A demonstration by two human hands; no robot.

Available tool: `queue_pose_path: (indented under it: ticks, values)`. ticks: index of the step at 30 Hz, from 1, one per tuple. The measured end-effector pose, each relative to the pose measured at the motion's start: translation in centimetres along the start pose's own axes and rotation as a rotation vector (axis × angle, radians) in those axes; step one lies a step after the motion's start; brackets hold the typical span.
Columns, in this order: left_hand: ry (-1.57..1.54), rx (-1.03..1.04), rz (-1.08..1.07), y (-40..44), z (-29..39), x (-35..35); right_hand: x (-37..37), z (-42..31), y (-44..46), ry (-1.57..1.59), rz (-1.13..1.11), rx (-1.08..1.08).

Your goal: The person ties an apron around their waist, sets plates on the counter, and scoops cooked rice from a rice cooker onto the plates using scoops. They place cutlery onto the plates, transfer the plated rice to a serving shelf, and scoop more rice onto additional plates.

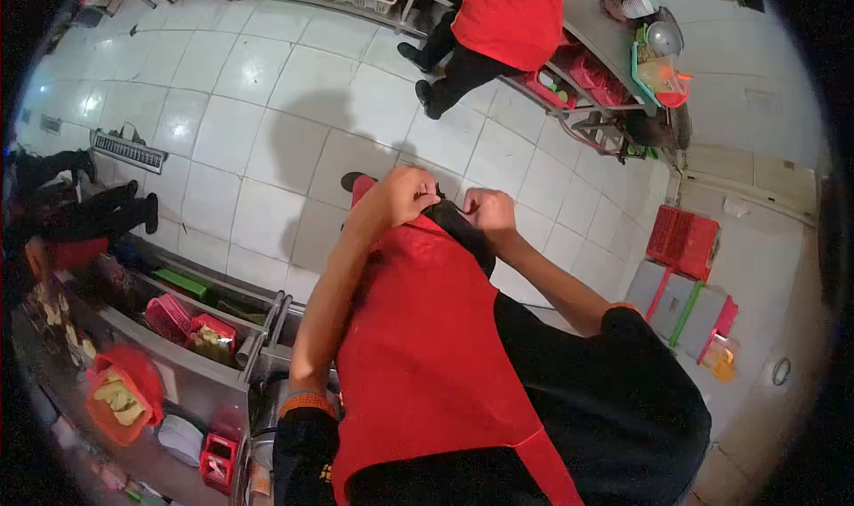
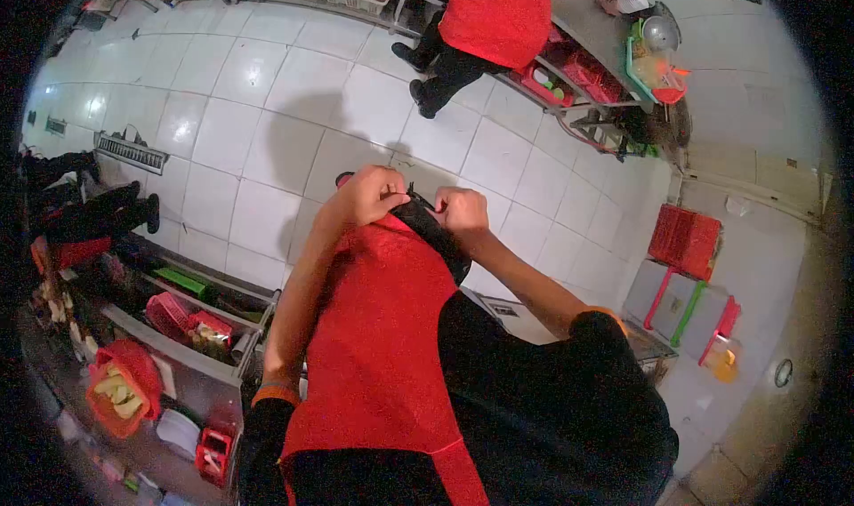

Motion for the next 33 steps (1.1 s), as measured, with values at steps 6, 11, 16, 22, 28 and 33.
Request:
queue_pose_path:
  ticks: [6,11,16,22,28,33]
  values:
    - [0.011,0.041,0.007,0.1,1.3,-0.1,0.7,0.3,2.1,-0.206,-0.166,-0.028]
    - [0.037,0.078,0.040,-0.1,1.4,0.0,-2.8,-0.1,4.5,0.424,-0.554,-0.153]
    - [0.077,0.105,0.063,0.0,1.7,0.0,-3.0,-1.1,4.8,0.462,-0.568,-0.312]
    - [0.055,0.033,0.012,-0.2,1.5,0.0,-4.6,-0.8,5.3,0.258,-0.532,-0.418]
    - [0.094,0.030,0.029,-0.3,1.3,-0.2,-7.7,-0.1,3.2,-0.164,-0.788,-0.272]
    - [0.080,0.042,0.052,-0.4,1.3,-0.5,-3.5,3.0,-1.6,-0.543,-1.143,-0.147]
Point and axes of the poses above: each hand's wrist, its own y-axis towards the middle knuckle, its own x-axis out of the palm, z = x × y, the point moved 2 cm from there along y, towards the middle knuckle, and after that the axes turned 4 degrees about -y, right-handed, at the moved point
